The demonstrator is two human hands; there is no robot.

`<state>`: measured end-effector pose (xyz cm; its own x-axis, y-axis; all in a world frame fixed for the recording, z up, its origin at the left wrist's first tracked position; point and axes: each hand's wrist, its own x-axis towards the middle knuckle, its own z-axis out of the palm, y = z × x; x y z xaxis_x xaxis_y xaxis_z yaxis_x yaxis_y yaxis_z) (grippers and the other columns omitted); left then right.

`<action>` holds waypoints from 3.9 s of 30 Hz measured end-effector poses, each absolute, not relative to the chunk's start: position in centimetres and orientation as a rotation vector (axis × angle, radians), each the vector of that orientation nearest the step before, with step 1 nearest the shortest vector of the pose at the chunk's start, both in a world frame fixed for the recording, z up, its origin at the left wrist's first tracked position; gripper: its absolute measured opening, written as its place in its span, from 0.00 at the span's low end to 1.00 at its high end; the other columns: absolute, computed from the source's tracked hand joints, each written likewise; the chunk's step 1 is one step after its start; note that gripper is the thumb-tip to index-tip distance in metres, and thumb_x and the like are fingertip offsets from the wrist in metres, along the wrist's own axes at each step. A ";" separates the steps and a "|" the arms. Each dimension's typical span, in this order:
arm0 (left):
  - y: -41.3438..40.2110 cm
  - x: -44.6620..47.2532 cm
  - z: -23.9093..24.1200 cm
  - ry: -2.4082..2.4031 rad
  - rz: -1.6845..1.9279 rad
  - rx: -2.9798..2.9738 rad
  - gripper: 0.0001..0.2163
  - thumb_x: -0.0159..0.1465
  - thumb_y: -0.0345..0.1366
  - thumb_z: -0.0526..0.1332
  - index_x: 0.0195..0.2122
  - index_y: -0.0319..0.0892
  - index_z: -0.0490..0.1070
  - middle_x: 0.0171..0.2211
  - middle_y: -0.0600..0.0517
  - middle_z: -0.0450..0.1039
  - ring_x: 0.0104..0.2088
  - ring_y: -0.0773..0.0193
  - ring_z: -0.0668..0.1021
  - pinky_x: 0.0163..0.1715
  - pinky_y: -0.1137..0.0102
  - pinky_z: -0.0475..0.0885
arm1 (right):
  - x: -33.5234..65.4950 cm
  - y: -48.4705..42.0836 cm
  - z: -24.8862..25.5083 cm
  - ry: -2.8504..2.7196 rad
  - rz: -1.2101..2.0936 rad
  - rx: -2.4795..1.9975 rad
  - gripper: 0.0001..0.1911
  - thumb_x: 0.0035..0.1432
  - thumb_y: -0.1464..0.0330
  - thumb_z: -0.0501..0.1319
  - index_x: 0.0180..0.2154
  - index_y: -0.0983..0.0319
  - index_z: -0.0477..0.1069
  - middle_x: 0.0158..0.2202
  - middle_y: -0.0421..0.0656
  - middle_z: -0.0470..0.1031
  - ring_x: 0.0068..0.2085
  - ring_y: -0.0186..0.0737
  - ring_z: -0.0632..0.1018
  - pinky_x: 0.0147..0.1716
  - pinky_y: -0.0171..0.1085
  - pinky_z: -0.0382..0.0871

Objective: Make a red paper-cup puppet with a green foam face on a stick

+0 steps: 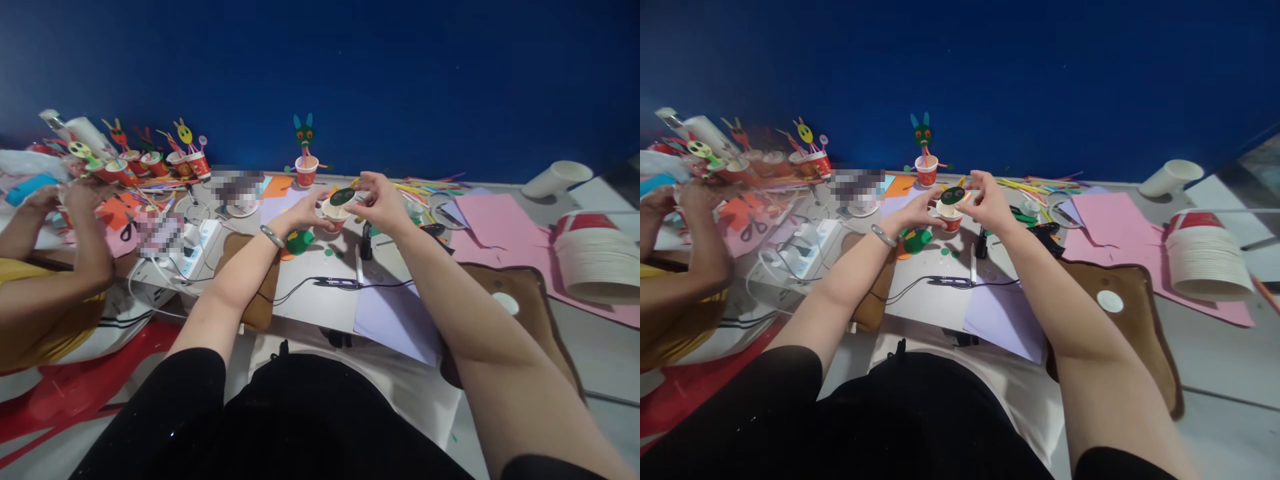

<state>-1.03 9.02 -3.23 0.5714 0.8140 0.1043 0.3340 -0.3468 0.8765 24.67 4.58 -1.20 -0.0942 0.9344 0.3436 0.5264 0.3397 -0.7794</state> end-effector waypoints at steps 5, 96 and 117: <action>9.3 -0.5 -4.9 0.825 0.808 1.931 0.46 0.48 0.42 0.88 0.69 0.39 0.79 0.68 0.34 0.84 0.68 0.39 0.84 0.70 0.51 0.76 | 23.1 5.3 -1.0 -1.651 0.788 -1.257 0.30 0.52 0.53 0.80 0.53 0.56 0.78 0.40 0.44 0.84 0.31 0.42 0.75 0.26 0.40 0.71; 9.7 3.4 -2.4 1.011 1.186 1.879 0.25 0.73 0.50 0.76 0.25 0.47 0.67 0.25 0.56 0.66 0.33 0.61 0.72 0.37 0.64 0.68 | 19.6 -1.8 -1.7 -2.206 0.040 -1.823 0.22 0.79 0.60 0.59 0.60 0.64 0.85 0.44 0.58 0.92 0.47 0.64 0.89 0.40 0.45 0.66; 10.4 0.0 -0.7 0.890 1.275 1.617 0.28 0.59 0.62 0.85 0.47 0.49 0.81 0.43 0.51 0.86 0.50 0.55 0.86 0.57 0.57 0.82 | 25.7 -4.8 -0.9 -2.090 0.241 -1.639 0.13 0.72 0.61 0.66 0.48 0.59 0.88 0.34 0.47 0.88 0.34 0.50 0.86 0.40 0.44 0.75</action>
<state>0.02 10.42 -0.71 0.2203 0.9087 0.3545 0.0199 -0.3675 0.9298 25.72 -4.81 -0.86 -0.1756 0.9513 0.2535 0.8688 0.2709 -0.4146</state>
